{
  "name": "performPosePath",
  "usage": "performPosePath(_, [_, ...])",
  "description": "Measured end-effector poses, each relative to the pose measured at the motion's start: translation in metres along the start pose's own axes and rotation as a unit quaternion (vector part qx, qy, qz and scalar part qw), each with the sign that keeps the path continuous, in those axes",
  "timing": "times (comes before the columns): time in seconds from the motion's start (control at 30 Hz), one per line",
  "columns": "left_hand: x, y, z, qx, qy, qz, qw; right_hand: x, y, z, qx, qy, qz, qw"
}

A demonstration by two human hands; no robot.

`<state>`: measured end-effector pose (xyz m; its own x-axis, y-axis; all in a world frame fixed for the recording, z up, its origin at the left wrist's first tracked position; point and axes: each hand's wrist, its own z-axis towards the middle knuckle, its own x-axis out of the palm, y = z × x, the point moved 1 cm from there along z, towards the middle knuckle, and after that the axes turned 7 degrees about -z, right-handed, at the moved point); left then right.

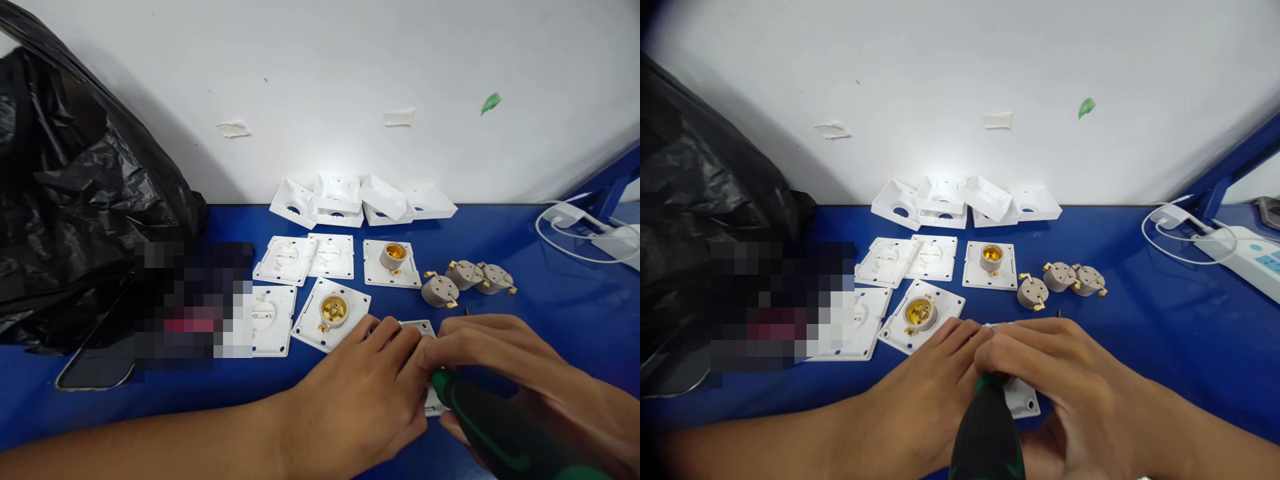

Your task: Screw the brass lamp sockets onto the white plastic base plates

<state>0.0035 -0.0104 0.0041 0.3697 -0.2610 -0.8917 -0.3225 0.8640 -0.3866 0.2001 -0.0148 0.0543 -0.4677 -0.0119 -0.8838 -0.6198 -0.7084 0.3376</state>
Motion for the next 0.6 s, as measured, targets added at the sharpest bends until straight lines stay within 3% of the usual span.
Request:
performPosePath(0.13, [-0.001, 0.0, 0.0, -0.004, 0.007, 0.01, 1.0, 0.012, -0.004, -0.01, -0.028, -0.04, 0.023, 0.999])
performPosePath(0.27, [-0.001, -0.001, 0.0, -0.003, 0.014, 0.011, 1.0, 0.018, -0.007, -0.016, -0.012, -0.022, 0.019, 1.0])
performPosePath(0.6, [0.002, 0.0, 0.0, 0.001, -0.011, -0.005, 1.0, -0.001, 0.001, 0.002, -0.01, 0.039, 0.005, 0.999])
